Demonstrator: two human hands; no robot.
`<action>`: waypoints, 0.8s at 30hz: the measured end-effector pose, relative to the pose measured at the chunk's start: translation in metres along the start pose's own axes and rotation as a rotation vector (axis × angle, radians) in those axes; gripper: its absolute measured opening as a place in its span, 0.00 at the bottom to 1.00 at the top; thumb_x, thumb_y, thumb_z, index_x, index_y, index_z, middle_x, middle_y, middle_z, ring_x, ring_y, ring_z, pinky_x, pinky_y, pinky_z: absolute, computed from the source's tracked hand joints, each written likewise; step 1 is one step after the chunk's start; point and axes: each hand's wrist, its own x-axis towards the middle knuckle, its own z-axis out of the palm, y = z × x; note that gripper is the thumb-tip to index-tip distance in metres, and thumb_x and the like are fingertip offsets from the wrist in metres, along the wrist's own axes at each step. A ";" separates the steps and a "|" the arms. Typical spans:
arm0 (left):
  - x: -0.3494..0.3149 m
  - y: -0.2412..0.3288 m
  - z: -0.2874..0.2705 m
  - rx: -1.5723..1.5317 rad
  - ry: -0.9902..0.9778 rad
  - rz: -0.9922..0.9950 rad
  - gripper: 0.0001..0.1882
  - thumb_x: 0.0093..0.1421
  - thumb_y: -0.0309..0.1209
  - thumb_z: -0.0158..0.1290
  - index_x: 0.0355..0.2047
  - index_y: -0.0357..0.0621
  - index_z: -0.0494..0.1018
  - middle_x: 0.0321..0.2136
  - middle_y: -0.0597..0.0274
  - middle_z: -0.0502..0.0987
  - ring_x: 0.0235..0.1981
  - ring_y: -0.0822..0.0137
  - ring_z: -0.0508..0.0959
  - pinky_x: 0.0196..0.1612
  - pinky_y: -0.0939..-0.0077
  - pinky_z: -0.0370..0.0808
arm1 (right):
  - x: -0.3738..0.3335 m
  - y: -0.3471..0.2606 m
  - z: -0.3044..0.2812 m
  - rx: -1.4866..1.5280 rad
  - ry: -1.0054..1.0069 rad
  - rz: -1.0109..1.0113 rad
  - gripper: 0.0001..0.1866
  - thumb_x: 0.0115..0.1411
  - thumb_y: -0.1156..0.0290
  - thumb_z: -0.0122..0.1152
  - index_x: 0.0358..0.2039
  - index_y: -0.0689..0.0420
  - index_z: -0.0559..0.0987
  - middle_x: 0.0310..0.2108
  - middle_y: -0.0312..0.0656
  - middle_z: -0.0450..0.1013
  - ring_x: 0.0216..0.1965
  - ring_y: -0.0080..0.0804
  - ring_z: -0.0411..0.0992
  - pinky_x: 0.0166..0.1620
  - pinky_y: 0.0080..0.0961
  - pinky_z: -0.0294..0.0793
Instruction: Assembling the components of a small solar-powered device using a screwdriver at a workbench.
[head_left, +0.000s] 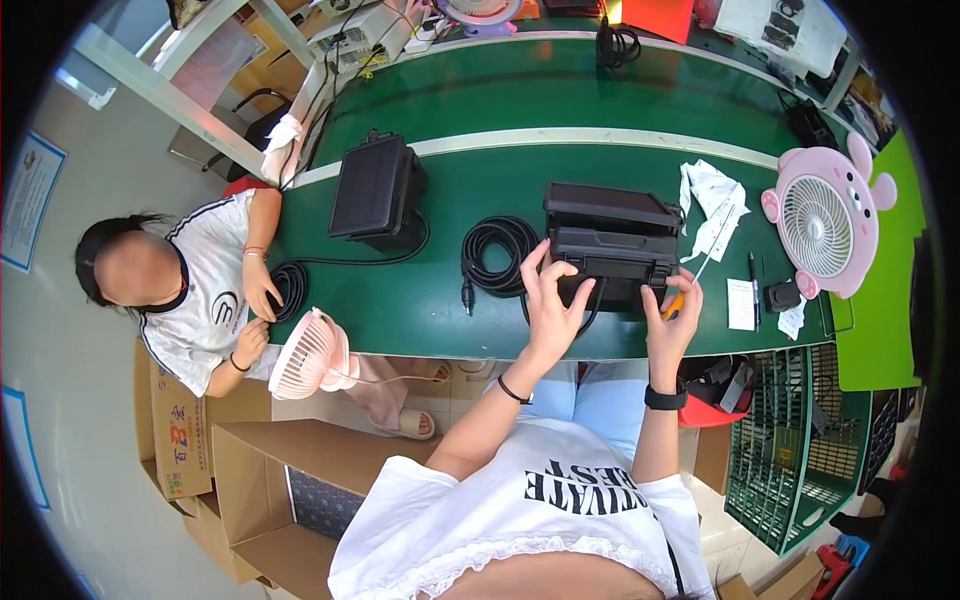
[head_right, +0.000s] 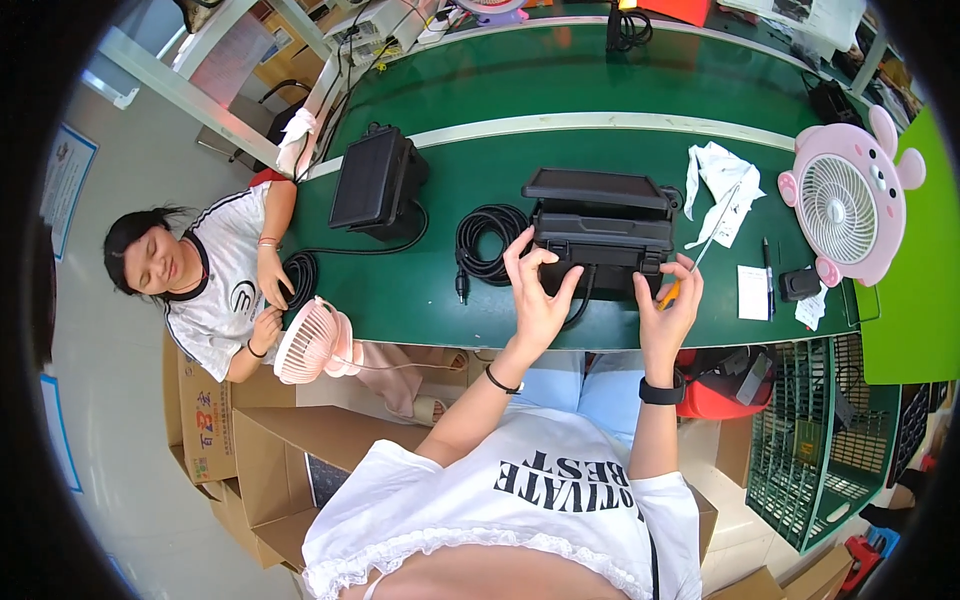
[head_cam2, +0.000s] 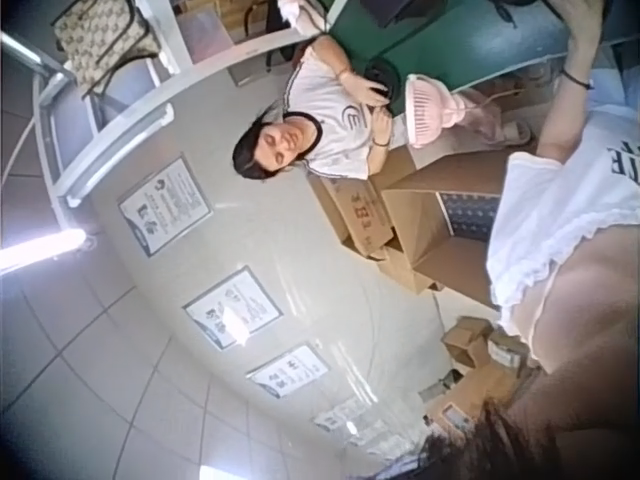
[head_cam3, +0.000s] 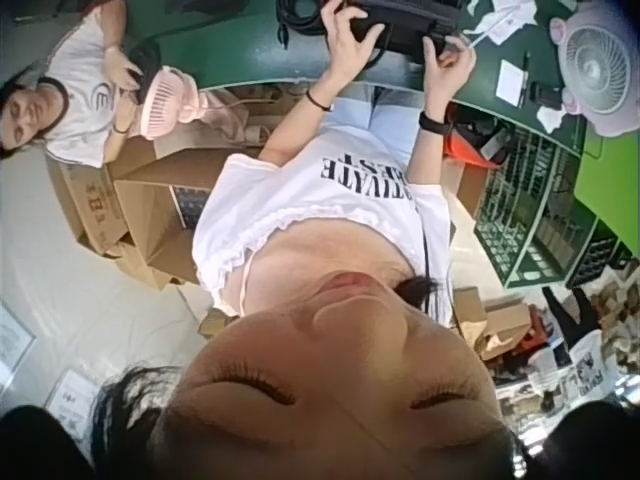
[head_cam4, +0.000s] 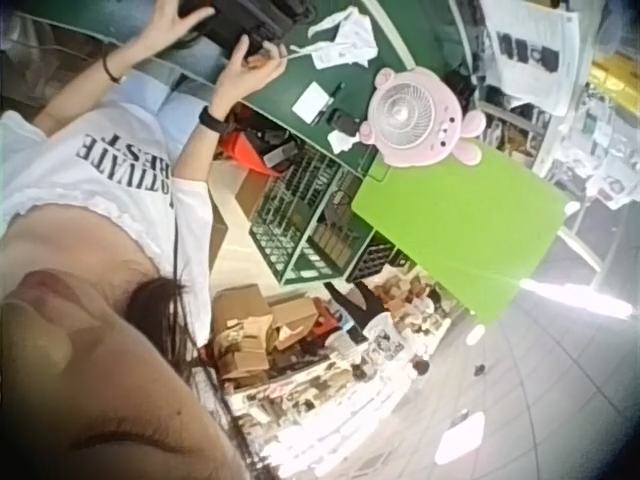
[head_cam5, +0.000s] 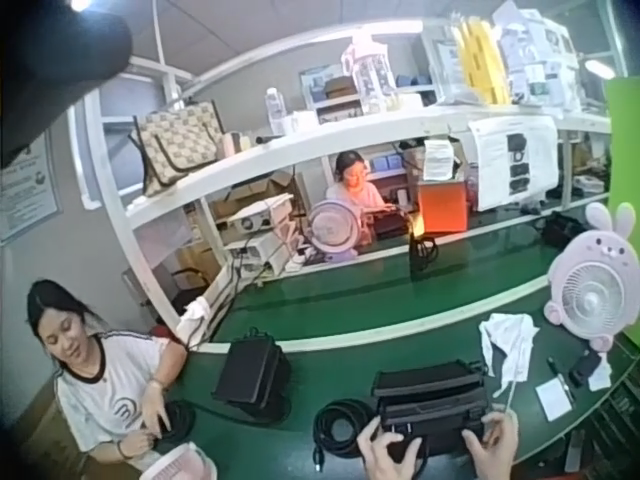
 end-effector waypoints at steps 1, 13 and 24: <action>-0.001 0.000 -0.001 0.000 0.002 0.001 0.26 0.53 0.24 0.67 0.46 0.45 0.64 0.59 0.43 0.57 0.54 0.51 0.69 0.54 0.59 0.69 | 0.001 0.002 -0.001 0.001 -0.001 -0.002 0.17 0.52 0.77 0.73 0.40 0.56 0.75 0.53 0.43 0.68 0.35 0.23 0.68 0.32 0.16 0.68; -0.006 -0.004 -0.001 -0.110 0.003 -0.087 0.22 0.53 0.22 0.66 0.44 0.43 0.66 0.58 0.43 0.57 0.61 0.42 0.65 0.63 0.51 0.69 | 0.023 -0.020 -0.010 0.189 -0.067 0.060 0.09 0.58 0.75 0.67 0.40 0.56 0.81 0.51 0.40 0.70 0.32 0.21 0.66 0.38 0.17 0.68; 0.007 -0.006 -0.005 -0.170 -0.076 -0.147 0.24 0.53 0.26 0.66 0.45 0.47 0.66 0.59 0.44 0.57 0.61 0.42 0.65 0.60 0.54 0.65 | 0.029 -0.011 -0.006 0.085 -0.003 0.000 0.15 0.56 0.67 0.70 0.43 0.53 0.79 0.53 0.42 0.66 0.35 0.24 0.64 0.38 0.20 0.68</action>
